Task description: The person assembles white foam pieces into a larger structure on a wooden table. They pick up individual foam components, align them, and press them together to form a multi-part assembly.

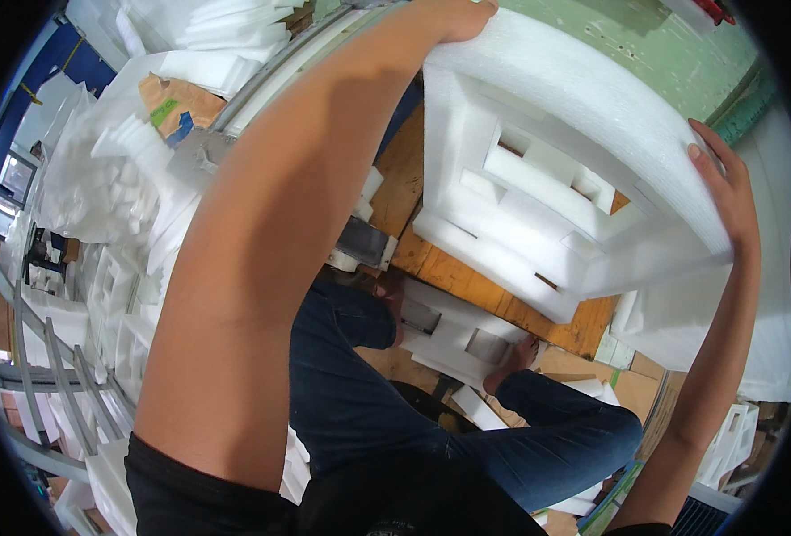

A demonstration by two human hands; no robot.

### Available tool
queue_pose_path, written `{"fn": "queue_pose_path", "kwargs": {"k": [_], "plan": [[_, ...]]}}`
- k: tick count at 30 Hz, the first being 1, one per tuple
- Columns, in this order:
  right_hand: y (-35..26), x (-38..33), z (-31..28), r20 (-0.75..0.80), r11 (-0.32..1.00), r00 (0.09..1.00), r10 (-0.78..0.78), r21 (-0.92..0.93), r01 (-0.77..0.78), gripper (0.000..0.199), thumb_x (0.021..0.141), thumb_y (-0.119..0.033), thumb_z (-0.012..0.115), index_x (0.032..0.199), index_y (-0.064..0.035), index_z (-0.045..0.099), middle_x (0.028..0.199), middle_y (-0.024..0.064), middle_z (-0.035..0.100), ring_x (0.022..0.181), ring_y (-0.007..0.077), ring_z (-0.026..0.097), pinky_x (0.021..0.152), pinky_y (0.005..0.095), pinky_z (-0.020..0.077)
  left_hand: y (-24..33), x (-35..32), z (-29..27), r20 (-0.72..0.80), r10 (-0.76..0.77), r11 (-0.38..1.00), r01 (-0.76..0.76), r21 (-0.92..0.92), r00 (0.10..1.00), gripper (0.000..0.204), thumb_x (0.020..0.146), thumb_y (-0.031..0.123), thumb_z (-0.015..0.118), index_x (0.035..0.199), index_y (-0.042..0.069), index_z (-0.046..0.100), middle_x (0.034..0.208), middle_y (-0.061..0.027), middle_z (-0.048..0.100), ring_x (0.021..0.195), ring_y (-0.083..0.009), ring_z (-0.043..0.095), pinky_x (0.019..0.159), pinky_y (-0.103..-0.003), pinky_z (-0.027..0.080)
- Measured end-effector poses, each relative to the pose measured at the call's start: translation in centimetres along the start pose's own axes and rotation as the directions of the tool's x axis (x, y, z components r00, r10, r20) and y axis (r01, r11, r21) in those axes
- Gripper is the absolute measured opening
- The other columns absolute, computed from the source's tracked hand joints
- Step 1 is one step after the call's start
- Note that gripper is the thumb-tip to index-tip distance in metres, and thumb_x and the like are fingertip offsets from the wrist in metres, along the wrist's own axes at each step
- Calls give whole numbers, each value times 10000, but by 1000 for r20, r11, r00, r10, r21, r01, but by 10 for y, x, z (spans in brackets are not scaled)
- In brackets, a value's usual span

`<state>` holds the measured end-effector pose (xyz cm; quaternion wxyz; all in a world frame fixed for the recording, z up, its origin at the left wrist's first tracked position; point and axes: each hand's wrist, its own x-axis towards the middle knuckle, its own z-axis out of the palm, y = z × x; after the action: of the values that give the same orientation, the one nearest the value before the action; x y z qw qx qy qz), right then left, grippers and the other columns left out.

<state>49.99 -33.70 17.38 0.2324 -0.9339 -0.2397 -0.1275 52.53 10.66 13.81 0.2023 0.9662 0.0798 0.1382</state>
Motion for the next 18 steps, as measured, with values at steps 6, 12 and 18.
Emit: {"fn": "queue_pose_path", "kwargs": {"k": [6,12,18], "plan": [[-4,-3,-2,20,998,999,-41,45,40,646,913,-457,673,1389,-22,641,1321,226,662,1150,296,649,1061,369,451,6,-12,-7,39,-85,995,87,-39,996,772,1048,559,388,1376,-118,561,1457,-376,489,1399,-487,465,1191,-476,328],[-3,-2,-7,128,998,992,7,-69,2,729,908,-582,649,1470,-120,601,1479,228,572,1318,353,575,1158,419,383,5,-14,-8,16,-72,997,72,-14,997,782,1040,574,395,1288,-133,619,1392,-385,541,1347,-503,512,1160,-487,363],[3,-11,-5,103,990,994,-24,-138,38,740,950,-652,530,1532,-194,533,1626,199,404,1514,392,359,1250,453,243,2,-10,-4,1,-67,998,66,12,998,786,1043,581,373,1294,-121,622,1400,-384,533,1357,-497,505,1167,-485,358]]}}
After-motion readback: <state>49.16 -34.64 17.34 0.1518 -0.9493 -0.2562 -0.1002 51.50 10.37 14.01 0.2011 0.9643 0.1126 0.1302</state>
